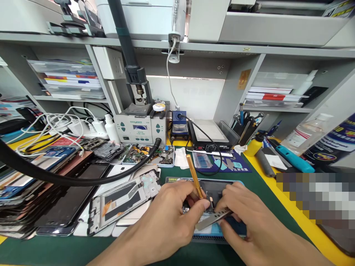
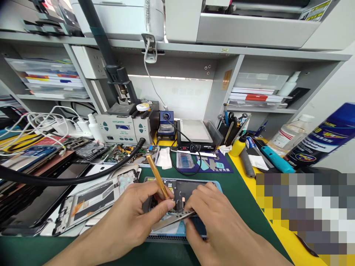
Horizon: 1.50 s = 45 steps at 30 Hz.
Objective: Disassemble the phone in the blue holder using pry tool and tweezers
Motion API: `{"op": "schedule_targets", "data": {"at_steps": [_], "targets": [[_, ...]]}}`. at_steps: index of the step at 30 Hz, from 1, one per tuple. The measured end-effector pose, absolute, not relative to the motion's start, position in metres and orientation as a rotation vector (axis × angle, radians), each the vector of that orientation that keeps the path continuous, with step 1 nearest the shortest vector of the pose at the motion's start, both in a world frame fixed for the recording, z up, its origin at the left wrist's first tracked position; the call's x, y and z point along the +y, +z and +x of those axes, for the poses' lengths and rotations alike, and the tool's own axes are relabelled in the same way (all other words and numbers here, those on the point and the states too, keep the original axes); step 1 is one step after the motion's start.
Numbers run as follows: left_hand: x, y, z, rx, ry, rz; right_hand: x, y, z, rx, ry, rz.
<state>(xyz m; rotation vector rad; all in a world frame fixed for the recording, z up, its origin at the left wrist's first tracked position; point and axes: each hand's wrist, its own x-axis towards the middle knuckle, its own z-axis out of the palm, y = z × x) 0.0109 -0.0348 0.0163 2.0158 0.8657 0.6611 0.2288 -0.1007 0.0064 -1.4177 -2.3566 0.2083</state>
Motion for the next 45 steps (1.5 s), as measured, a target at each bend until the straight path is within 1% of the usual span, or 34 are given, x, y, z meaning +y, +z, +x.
{"op": "schedule_targets", "data": {"at_steps": [9, 26, 38, 45], "targets": [[-0.036, 0.015, 0.008, 0.86, 0.654, 2.019, -0.102, 0.007, 0.23, -2.359, 0.222, -1.412], [-0.035, 0.013, 0.01, 0.86, 0.659, 2.004, -0.1, 0.003, 0.228, -2.325, 0.148, -1.386], [-0.029, 0.018, 0.007, 0.779, 0.696, 1.953, -0.095, 0.013, 0.225, -2.366, 0.238, -1.405], [-0.028, 0.015, 0.005, 0.761, 0.712, 1.946, -0.086, 0.017, 0.217, -2.512, 0.135, -1.355]]}}
